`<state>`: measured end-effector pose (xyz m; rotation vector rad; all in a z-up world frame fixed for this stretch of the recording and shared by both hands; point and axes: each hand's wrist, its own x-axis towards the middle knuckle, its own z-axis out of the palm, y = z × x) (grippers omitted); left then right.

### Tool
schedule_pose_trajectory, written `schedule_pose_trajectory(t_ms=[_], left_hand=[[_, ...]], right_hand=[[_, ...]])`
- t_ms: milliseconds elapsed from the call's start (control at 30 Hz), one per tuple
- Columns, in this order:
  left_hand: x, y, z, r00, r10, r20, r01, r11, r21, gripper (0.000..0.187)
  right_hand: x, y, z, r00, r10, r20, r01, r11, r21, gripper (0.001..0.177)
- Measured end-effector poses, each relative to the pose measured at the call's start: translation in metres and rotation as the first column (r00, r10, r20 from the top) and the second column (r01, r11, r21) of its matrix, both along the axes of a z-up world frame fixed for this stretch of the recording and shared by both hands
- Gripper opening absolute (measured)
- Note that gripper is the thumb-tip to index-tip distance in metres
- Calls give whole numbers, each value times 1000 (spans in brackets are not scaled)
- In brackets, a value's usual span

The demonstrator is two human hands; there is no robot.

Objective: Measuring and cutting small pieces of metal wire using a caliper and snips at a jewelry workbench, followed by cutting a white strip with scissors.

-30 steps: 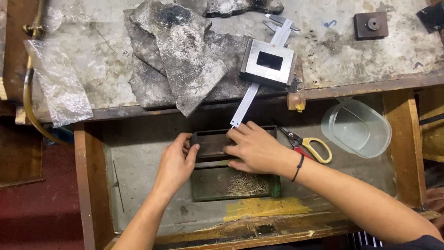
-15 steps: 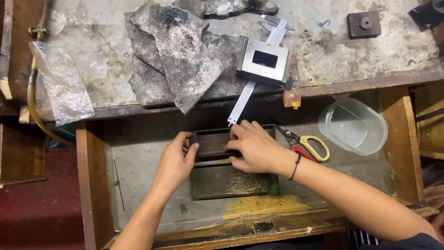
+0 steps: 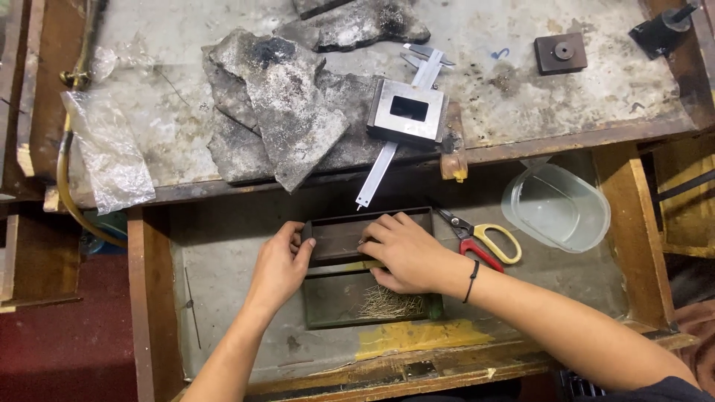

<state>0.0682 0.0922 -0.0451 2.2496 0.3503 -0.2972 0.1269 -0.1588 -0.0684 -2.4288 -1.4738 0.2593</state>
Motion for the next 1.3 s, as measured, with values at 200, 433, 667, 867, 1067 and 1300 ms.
schedule_pose_trajectory(t_ms=[200,433,667,867,1067,1300], left_hand=[[-1,-3,-1,1000,13,5,-13,1000,-3,36],[0,-2,-2,1000,20,-7,-20,1000,6,36],[-2,-4,-3,1000,16,-9,-16,1000,12,36],[-2,-5,1,1000,5,-7,-5,1000,16,36],[-5,-5,9,999,-9,-43,9,1000,12,37],[-3,-3,14,998,-20,-66,20,1000,-7,36]], right_hand=[[3,29,2,1000,27,-5,-27,997,71,40],[10,-5,20,993,-37,-116,32,998,-45,49],[2,-5,11,998,-21,66,22,1000,-15,71],[3,-26,12,991,-129,34,127,990,65,64],[-18,-41,1,915,-404,1,400,907,-134,41],[-26,-22,12,874,-476,-92,455,871,-182,50]])
